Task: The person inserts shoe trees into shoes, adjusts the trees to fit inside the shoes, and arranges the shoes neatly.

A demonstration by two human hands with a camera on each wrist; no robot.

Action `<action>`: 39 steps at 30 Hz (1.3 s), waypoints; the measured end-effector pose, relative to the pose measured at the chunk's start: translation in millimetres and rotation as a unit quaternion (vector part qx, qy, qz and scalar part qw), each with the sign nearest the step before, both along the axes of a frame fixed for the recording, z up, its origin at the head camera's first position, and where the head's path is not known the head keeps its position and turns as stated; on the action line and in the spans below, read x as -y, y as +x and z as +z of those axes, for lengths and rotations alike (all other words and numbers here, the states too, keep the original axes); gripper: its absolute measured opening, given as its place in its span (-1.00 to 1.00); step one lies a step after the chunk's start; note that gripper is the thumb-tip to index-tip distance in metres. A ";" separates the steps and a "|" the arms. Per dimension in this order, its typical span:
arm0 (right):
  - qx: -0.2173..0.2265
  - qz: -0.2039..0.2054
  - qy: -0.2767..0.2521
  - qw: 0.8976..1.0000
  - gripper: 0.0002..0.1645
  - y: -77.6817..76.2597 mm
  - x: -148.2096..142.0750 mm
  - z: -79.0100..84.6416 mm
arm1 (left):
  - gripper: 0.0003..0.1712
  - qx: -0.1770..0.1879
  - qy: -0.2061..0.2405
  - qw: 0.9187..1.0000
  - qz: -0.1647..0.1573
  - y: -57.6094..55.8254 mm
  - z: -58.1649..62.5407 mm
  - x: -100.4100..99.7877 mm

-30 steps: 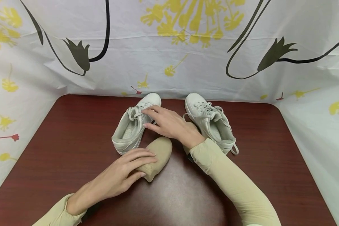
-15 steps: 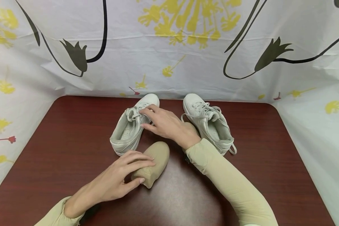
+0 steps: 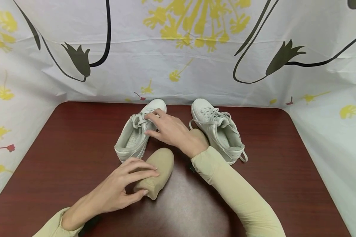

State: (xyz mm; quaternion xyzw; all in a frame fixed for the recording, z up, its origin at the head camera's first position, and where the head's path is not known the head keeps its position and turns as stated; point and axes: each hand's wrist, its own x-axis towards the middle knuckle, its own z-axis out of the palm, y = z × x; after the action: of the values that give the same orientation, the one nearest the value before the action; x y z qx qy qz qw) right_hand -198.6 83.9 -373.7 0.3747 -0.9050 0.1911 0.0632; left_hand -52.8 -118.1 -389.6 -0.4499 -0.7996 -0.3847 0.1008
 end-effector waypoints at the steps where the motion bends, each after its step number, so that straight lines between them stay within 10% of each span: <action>1: 0.000 -0.003 -0.001 1.000 -0.46 0.2 0.6 0.3 | -0.41 -0.001 0.004 1.000 -0.001 -0.3 0.1 0.4; 39: 0.066 -0.013 -0.066 0.996 -0.46 -4.0 2.0 -4.2 | -0.42 -0.045 0.034 0.998 0.008 -7.8 25.2 11.9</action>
State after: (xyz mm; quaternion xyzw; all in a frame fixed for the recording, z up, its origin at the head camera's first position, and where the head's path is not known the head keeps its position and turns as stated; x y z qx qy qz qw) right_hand -202.5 81.9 -377.9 0.3444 -0.8976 0.2735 0.0306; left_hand -60.6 -130.0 -364.4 -0.4563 -0.7844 -0.3904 0.1552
